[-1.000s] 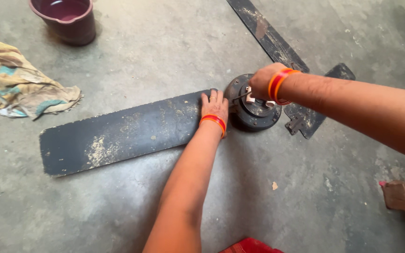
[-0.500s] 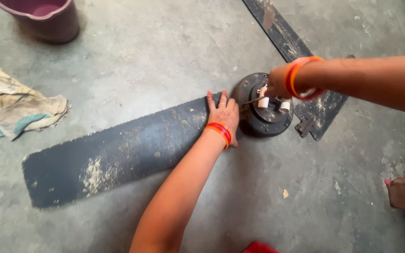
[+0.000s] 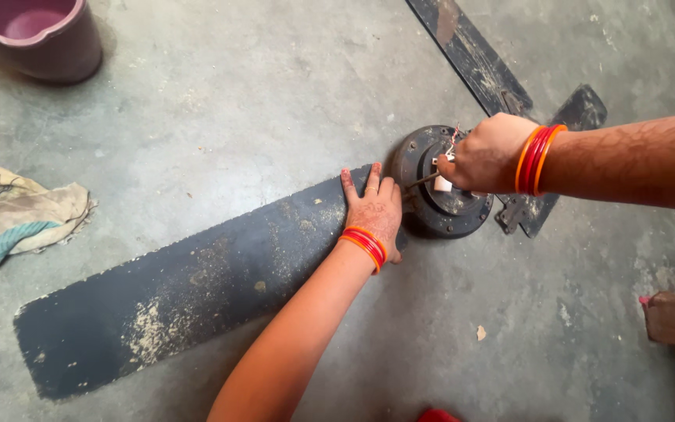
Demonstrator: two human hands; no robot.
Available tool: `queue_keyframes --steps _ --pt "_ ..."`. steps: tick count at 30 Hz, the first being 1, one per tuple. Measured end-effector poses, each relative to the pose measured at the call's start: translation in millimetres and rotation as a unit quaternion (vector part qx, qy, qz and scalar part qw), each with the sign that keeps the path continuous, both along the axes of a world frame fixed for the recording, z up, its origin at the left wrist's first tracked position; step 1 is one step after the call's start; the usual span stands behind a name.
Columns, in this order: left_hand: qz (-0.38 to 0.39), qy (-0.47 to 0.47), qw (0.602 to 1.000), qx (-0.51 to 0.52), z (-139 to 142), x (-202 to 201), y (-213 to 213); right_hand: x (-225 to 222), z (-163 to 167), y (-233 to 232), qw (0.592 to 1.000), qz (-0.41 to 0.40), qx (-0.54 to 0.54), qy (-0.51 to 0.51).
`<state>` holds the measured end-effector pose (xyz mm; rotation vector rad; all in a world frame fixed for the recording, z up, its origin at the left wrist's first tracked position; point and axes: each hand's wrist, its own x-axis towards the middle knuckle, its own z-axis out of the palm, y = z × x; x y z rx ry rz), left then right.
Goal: The person sits on the floor servicing a disassembled ceiling fan. They use a screwdriver to unscrew a blade from the motor hub, detach and reposition the blades, and work on the motor housing with their hands, with a cloth and a cup of liquid nearby.
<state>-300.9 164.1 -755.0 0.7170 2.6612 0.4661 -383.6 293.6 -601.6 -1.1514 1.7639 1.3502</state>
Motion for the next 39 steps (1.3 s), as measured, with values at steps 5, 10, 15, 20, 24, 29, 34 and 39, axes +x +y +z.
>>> queue_keyframes --steps 5,10,15,20,24,29,34,39 --pt "-0.002 -0.005 1.000 -0.012 2.3 1.8 0.8 13.9 -16.1 24.5 0.990 0.116 -0.085 0.007" --pt "0.000 0.001 0.999 -0.034 6.3 2.5 0.9 12.1 -15.8 24.3 0.991 -0.067 -0.099 0.061" --pt "0.015 0.012 0.999 -0.033 4.1 6.0 -3.7 10.8 -11.1 6.3 0.961 -0.204 -0.130 0.136" --pt "0.031 0.055 0.998 -0.028 -0.3 26.0 1.1 32.6 -8.6 15.7 0.937 -0.282 -0.131 0.160" --pt "0.012 0.084 0.994 -0.071 5.2 35.2 -2.3 61.3 -2.2 44.3 0.919 -0.309 -0.174 0.176" --pt "0.008 0.090 0.992 -0.089 13.5 32.4 1.6 91.0 -0.4 68.6 0.888 -0.369 -0.199 0.190" --pt "0.021 0.076 0.991 -0.107 21.7 23.7 13.1 95.6 -5.4 76.4 0.852 -0.422 -0.242 0.196" --pt "0.020 0.063 0.990 -0.125 29.4 16.8 20.3 90.4 -13.9 75.4 0.839 -0.400 -0.303 0.210"
